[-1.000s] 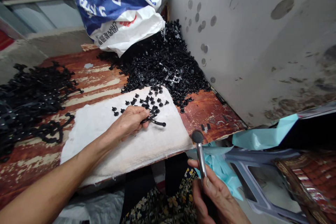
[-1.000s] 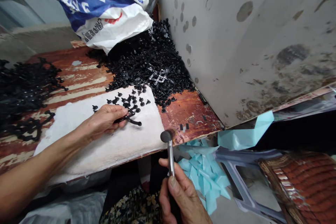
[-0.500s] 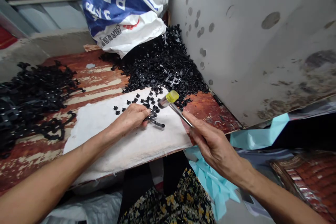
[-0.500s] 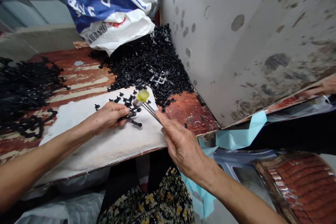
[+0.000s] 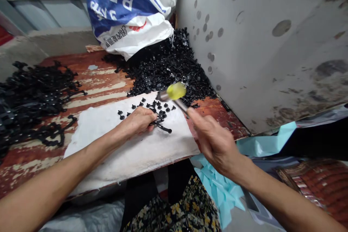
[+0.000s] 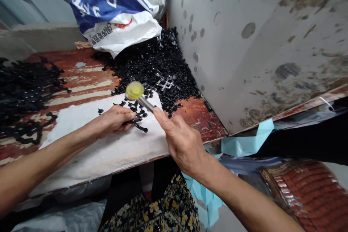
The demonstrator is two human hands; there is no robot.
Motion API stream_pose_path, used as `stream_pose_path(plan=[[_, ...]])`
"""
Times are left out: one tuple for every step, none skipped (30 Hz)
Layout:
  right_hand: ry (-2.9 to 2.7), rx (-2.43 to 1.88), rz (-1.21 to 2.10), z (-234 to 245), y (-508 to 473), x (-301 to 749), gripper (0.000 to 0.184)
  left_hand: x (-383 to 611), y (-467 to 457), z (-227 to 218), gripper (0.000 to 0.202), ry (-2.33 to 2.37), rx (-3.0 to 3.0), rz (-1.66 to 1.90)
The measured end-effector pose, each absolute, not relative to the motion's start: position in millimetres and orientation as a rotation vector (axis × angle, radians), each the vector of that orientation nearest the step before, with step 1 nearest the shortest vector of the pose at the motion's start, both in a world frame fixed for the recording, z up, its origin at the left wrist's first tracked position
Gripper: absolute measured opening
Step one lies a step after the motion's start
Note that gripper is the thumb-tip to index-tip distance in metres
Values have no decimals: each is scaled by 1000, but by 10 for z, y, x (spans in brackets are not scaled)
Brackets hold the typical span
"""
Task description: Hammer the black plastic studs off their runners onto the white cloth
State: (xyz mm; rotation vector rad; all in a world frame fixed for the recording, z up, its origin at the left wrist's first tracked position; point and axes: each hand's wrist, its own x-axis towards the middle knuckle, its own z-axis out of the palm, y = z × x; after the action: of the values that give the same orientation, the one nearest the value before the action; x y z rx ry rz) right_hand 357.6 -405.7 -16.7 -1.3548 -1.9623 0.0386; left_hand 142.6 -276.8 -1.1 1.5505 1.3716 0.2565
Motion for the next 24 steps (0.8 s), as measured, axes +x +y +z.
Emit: stream_pose_path(plan=[[-2015, -1411, 69, -189, -4046, 3584, 51, 1425, -2762, -15, 39, 1388, 1558, 238], [-2052, -1452, 114, -202, -4036, 3592, 50, 1423, -2754, -20, 39, 1400, 1571, 221], [-2059, -1456, 158, -203, -4032, 3597, 50, 1420, -2746, -26, 38, 1398, 1587, 211], [-2036, -1427, 182, -191, -4033, 3598, 50, 1415, -2736, -33, 38, 1387, 1596, 214], [-1992, -1371, 173, -170, -4041, 3594, 51, 1410, -2726, -41, 37, 1372, 1606, 216], [-1939, -1307, 141, -147, -4053, 3587, 53, 1404, -2715, -49, 37, 1360, 1616, 217], [-1883, -1262, 93, -132, -4064, 3580, 56, 1398, -2706, -57, 37, 1351, 1626, 215], [-1843, -1241, 50, -129, -4073, 3575, 57, 1393, -2700, -62, 37, 1347, 1632, 211], [-1822, -1249, 26, -142, -4076, 3575, 58, 1390, -2697, -65, 37, 1346, 1637, 208], [-1838, -1288, 27, -167, -4073, 3579, 57, 1389, -2697, -66, 37, 1350, 1640, 205], [-1918, -1340, 68, -197, -4066, 3588, 56, 1391, -2702, -63, 36, 1355, 1643, 201], [-1995, -1394, 125, -226, -4057, 3596, 55, 1396, -2710, -58, 36, 1362, 1649, 196], [-2031, -1427, 169, -247, -4050, 3603, 54, 1402, -2720, -52, 35, 1371, 1651, 189], [-2030, -1424, 192, -258, -4048, 3605, 54, 1409, -2731, -44, 36, 1377, 1650, 181], [-1985, -1396, 186, -260, -4051, 3602, 55, 1416, -2740, -38, 36, 1381, 1648, 173], [-1910, -1356, 154, -256, -4059, 3595, 56, 1423, -2747, -32, 36, 1384, 1645, 169], [-1847, -1319, 119, -254, -4070, 3586, 56, 1428, -2752, -27, 37, 1385, 1642, 170], [-1818, -1302, 96, -257, -4079, 3579, 55, 1433, -2754, -23, 37, 1388, 1640, 173], [-1823, -1315, 92, -266, -4084, 3576, 53, 1435, -2754, -18, 38, 1392, 1641, 177], [-1891, -1348, 127, -279, -4082, 3579, 51, 1437, -2755, -10, 38, 1400, 1645, 180], [-1953, -1387, 176, -291, -4073, 3586, 49, 1438, -2758, 1, 38, 1408, 1654, 182], [-1983, -1416, 231, -297, -4057, 3595, 49, 1439, -2765, 17, 38, 1413, 1671, 179], [-1972, -1432, 279, -293, -4035, 3601, 49, 1441, -2780, 38, 38, 1414, 1699, 175], [-1908, -1439, 311, -277, -4008, 3600, 49, 1444, -2802, 65, 39, 1402, 1732, 170]])
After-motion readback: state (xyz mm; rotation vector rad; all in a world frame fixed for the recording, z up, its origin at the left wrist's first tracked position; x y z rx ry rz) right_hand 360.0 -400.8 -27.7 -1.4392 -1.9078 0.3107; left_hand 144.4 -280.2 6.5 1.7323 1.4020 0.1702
